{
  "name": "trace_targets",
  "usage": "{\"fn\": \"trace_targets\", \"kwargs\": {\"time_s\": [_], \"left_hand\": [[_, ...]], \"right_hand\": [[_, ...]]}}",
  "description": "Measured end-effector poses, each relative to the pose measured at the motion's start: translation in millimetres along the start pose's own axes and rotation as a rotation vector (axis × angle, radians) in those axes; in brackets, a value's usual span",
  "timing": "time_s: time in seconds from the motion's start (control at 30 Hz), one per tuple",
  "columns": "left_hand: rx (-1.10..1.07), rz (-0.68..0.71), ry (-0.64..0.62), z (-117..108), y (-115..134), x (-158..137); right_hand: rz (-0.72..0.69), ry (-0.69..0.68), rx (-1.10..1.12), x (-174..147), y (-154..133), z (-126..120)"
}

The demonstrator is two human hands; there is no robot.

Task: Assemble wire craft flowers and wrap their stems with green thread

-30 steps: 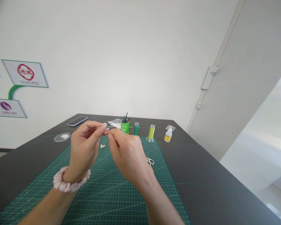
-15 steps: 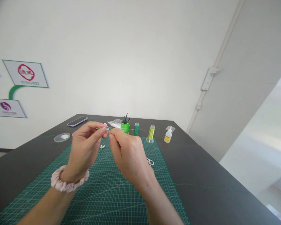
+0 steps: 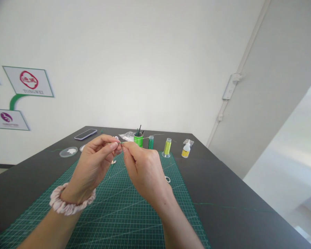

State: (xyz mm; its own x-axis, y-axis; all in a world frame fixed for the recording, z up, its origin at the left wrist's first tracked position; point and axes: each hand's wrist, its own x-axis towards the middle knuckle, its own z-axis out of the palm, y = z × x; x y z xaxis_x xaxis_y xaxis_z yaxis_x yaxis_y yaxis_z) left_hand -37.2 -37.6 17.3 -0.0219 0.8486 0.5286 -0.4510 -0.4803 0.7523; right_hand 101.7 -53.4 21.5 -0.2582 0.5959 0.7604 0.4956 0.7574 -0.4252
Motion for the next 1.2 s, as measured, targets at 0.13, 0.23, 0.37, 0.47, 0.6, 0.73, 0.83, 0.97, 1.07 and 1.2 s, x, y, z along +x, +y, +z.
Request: {"fn": "trace_targets", "kwargs": {"time_s": [0.13,0.23,0.37,0.47,0.6,0.73,0.83,0.97,1.07,1.2], "left_hand": [[0.084,0.035,0.005,-3.3,-2.7,-0.3],[0.143,0.085,-0.005,-5.4,-4.8,-1.0],[0.152,0.099,-0.022,-5.0,-4.6,-1.4],[0.116,0.054,-0.019,-3.8,-4.2,-0.6],[0.160,0.101,0.006,-3.6,-6.1,0.4],[0.247,0.152,0.024,-2.4,-6.1,-0.4],[0.267,0.144,0.011,-1.2,-3.8,-1.1],[0.282,0.131,-0.023,-1.8,-1.6,-1.3],[0.288,0.122,-0.052,-2.8,-1.7,-1.6],[0.266,0.128,-0.058,-3.1,-2.9,-3.0]], "right_hand": [[0.003,-0.024,-0.023,0.3,1.7,0.9],[-0.001,-0.039,-0.038,0.6,2.2,1.6],[-0.007,-0.055,-0.036,1.1,2.0,2.0],[-0.005,-0.051,-0.026,1.3,2.4,2.0],[-0.008,-0.014,0.012,1.1,3.7,3.4],[-0.017,0.039,0.066,1.4,3.8,5.8],[-0.012,0.054,0.075,1.9,3.1,6.8],[-0.008,0.062,0.051,2.0,3.1,6.9],[-0.002,0.060,0.040,2.2,4.0,6.6],[-0.007,0.035,0.029,2.9,4.2,5.3]]}}
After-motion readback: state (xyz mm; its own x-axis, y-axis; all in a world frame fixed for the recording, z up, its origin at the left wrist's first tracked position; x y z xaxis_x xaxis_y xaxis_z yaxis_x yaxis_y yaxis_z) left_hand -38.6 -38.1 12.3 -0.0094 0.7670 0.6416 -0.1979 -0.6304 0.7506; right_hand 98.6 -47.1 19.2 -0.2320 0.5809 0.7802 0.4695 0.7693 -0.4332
